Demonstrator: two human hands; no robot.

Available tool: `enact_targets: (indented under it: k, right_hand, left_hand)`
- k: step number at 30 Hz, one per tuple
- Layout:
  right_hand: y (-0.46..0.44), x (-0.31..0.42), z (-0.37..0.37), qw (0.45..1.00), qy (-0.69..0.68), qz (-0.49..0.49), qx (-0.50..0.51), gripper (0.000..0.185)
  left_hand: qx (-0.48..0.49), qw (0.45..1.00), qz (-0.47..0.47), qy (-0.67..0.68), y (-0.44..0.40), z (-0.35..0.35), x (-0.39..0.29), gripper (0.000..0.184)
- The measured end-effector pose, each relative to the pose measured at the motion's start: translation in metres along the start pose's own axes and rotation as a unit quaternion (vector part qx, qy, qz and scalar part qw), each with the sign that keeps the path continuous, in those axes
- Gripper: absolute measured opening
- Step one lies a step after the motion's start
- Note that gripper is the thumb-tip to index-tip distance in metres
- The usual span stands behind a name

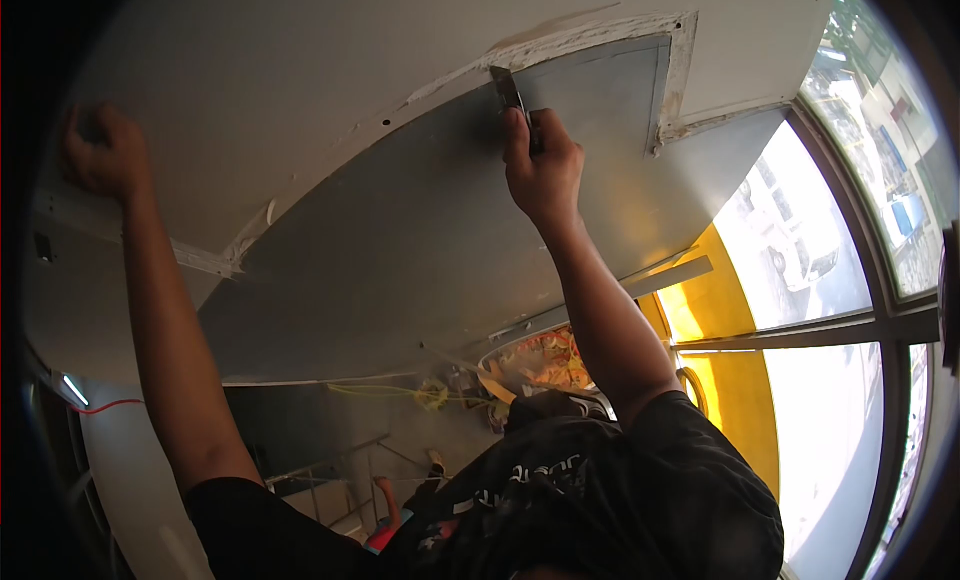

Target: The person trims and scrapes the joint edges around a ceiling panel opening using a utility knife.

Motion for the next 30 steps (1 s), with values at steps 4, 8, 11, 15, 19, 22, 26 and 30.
enact_targets:
  k: [4,8,11,15,19,22,26,30]
  right_hand:
    - [0.002,-0.004,-0.002,1.0,-0.01,-0.006,-0.006,0.03]
    - [0.001,-0.006,-0.004,1.0,-0.013,-0.022,0.006,0.029]
    - [-0.004,0.002,-0.002,1.0,0.008,0.015,0.001,0.029]
    - [-0.007,0.006,-0.002,0.999,0.006,0.041,-0.003,0.028]
    - [0.004,0.003,-0.013,1.0,-0.002,0.003,-0.011,0.03]
    - [0.019,0.009,-0.027,0.999,-0.005,-0.043,-0.026,0.032]
    - [0.019,0.013,-0.024,0.999,-0.004,-0.052,-0.002,0.035]
    - [0.004,0.019,0.003,0.999,0.001,-0.014,0.047,0.033]
  left_hand:
    - [-0.019,1.0,-0.017,-0.004,-0.003,0.0,0.0,0.035]
    - [-0.015,0.999,-0.03,-0.022,-0.004,-0.002,0.003,0.034]
    - [-0.013,1.0,-0.02,-0.015,-0.003,-0.003,0.009,0.034]
    - [-0.021,0.998,-0.037,-0.039,-0.005,-0.007,0.019,0.034]
    - [-0.001,0.998,-0.022,-0.057,-0.004,-0.022,0.063,0.04]
    - [-0.005,0.995,-0.032,-0.096,-0.008,-0.023,0.072,0.044]
    - [-0.013,0.998,-0.043,-0.052,-0.013,-0.014,0.038,0.045]
    - [-0.026,0.997,-0.075,0.022,-0.008,-0.004,-0.003,0.04]
Point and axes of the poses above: each hand's wrist, its own y-axis away from the middle knuckle, its own z-axis out of the back of the hand, x = y × z, the point moved 10 cm from there along -y, towards the middle knuckle, and after that the axes turned 13 degrees about z, right-handed, at the moved point
